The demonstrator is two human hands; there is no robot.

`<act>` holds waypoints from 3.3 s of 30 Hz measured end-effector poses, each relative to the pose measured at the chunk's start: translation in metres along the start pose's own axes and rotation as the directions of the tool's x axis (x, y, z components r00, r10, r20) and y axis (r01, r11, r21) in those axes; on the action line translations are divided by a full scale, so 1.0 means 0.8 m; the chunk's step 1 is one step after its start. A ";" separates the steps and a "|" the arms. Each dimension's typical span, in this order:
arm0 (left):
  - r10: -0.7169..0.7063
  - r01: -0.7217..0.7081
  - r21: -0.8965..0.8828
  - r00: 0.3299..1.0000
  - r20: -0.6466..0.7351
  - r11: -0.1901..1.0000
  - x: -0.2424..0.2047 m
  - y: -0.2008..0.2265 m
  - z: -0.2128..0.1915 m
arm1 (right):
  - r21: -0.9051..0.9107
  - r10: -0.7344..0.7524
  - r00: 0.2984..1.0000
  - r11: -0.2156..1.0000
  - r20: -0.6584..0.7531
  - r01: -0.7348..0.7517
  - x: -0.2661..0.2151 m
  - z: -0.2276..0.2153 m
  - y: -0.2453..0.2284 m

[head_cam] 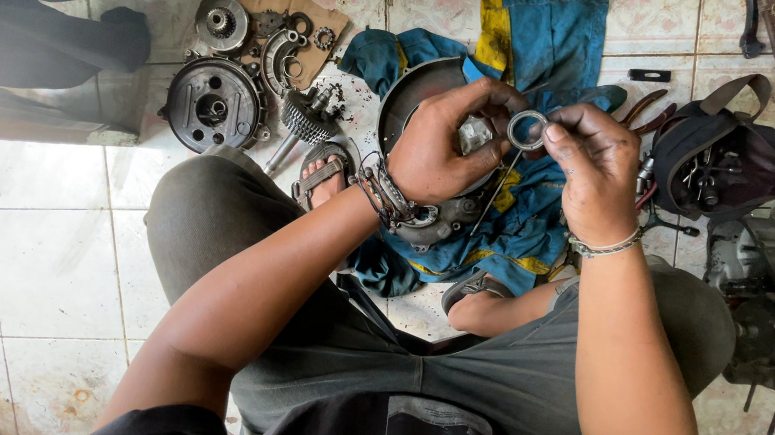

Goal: The person places a small metal ring into a circular opening on a large engine casing. They then use a screwdriver to tighten a screw on the casing.

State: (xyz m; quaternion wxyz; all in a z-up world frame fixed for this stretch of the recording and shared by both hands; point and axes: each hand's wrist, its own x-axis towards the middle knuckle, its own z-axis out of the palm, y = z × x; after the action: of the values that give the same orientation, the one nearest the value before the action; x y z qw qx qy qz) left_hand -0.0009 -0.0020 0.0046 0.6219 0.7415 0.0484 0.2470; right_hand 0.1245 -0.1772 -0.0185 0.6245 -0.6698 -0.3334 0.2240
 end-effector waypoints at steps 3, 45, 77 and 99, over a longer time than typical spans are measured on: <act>0.009 -0.010 -0.033 1.000 -0.010 0.999 0.002 0.005 0.002 | -0.034 -0.018 1.000 0.999 0.011 0.018 0.002 0.000 -0.008; 0.090 -0.093 -0.030 0.993 -0.071 0.995 0.001 0.003 -0.002 | 0.127 0.138 0.990 0.982 -0.003 -0.136 0.000 0.011 -0.020; 0.076 -0.077 -0.049 0.997 -0.033 0.996 0.001 0.005 -0.001 | 0.344 0.272 0.956 0.913 -0.109 -0.221 0.001 0.016 -0.015; -0.341 0.380 0.447 0.925 -0.167 0.810 -0.017 -0.118 0.005 | -0.375 0.092 0.995 0.924 0.034 -0.073 0.008 0.021 0.032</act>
State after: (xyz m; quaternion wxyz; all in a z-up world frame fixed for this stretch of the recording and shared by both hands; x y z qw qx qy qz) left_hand 0.0108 0.0102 -0.0894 0.4560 0.8369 0.2712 0.1346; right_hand 0.1207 -0.1609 -0.0448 0.4673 -0.7837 -0.3571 0.1995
